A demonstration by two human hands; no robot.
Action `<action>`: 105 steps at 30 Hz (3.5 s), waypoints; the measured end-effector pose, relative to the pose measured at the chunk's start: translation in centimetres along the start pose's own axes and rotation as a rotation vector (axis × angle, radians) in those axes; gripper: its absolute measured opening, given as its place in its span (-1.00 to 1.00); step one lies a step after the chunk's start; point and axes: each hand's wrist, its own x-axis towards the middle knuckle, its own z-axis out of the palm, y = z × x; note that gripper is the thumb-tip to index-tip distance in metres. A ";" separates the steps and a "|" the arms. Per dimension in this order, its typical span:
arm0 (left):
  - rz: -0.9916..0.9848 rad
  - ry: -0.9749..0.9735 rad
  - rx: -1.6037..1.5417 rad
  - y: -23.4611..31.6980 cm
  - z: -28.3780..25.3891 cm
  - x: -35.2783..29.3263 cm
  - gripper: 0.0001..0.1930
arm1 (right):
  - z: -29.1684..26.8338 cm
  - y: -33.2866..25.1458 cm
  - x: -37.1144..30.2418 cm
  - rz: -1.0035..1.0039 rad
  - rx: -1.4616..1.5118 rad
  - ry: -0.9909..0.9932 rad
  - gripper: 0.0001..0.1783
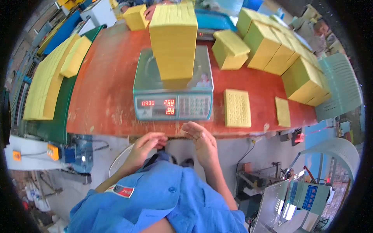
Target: Weighing and organizing stacks of yellow paper products on a digital scale in a production facility.
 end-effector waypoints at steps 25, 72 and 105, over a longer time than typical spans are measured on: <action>-0.030 -0.021 0.222 -2.9 7.1 -4.0 -0.65 | -4.1 -1.6 -7.3 0.144 0.141 0.004 -0.41; 0.757 -0.319 1.237 -3.9 23.9 22.7 -0.78 | -20.1 -14.5 -7.4 -0.250 0.250 0.210 -0.65; 0.826 0.004 0.994 -3.5 24.3 19.6 -0.86 | -20.5 -13.0 0.6 0.216 -0.226 0.423 -0.50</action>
